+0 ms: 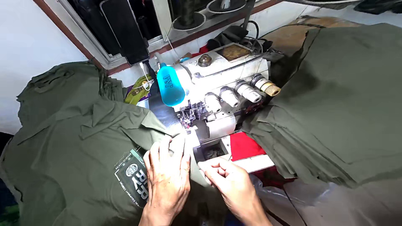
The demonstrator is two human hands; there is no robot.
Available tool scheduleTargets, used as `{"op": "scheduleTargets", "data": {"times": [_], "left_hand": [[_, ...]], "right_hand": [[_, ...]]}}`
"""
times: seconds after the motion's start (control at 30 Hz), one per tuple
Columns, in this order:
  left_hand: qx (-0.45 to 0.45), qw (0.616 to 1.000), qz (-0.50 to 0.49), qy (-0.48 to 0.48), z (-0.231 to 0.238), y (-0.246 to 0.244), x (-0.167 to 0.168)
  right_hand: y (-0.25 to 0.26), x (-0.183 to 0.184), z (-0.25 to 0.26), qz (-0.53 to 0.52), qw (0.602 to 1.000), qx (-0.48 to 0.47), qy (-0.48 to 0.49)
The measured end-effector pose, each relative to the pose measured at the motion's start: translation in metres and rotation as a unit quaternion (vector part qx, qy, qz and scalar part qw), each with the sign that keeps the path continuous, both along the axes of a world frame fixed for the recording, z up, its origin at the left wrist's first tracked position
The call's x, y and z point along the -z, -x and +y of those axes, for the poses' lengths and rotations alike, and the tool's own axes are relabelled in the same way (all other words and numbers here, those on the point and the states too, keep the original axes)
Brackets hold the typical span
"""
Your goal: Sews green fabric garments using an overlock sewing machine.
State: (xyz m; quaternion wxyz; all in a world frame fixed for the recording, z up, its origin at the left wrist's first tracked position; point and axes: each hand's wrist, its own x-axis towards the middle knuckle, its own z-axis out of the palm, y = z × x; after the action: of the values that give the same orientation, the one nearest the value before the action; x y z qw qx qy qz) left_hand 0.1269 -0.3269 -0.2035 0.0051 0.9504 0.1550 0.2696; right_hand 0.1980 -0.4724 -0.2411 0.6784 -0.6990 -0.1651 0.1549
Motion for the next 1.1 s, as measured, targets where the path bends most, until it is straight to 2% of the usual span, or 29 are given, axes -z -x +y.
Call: {"op": "scheduleTargets", "data": {"times": [0.13,0.3,0.47,0.6,0.7,0.8,0.87,0.97,1.07,1.1], "left_hand": [[-0.012,1.0,-0.006,0.015,0.003,-0.017,-0.005],[-0.019,0.999,0.0,0.037,-0.009,-0.02,-0.007],[-0.04,0.999,0.005,0.037,-0.017,-0.032,-0.008],[-0.064,0.997,0.017,0.046,-0.023,-0.047,-0.01],[-0.048,0.997,0.03,0.058,-0.016,-0.029,-0.017],[0.03,0.995,-0.032,0.085,-0.016,-0.009,-0.024],[0.109,0.987,-0.027,0.111,-0.04,-0.015,-0.031],[0.258,0.951,-0.011,0.17,-0.11,-0.059,-0.034],[0.364,0.922,-0.05,0.12,-0.166,-0.121,-0.02],[0.383,0.917,-0.035,0.106,-0.176,-0.136,-0.019]], "right_hand": [[-0.011,-0.004,0.011,-0.02,0.998,0.036,0.039],[-0.004,0.005,0.007,0.001,0.997,-0.059,0.05],[-0.006,0.011,0.001,-0.065,0.991,0.041,0.112],[-0.008,0.011,-0.004,-0.012,0.991,-0.046,0.126],[-0.006,0.013,-0.026,0.045,0.99,-0.099,0.094],[-0.009,0.014,-0.07,0.04,0.993,-0.094,0.062],[-0.011,0.022,-0.092,0.031,0.99,-0.088,0.109],[-0.003,0.012,-0.105,-0.006,0.986,-0.073,0.152],[0.008,0.007,-0.111,-0.045,0.98,-0.049,0.188],[0.009,0.006,-0.115,-0.053,0.98,-0.047,0.186]]}}
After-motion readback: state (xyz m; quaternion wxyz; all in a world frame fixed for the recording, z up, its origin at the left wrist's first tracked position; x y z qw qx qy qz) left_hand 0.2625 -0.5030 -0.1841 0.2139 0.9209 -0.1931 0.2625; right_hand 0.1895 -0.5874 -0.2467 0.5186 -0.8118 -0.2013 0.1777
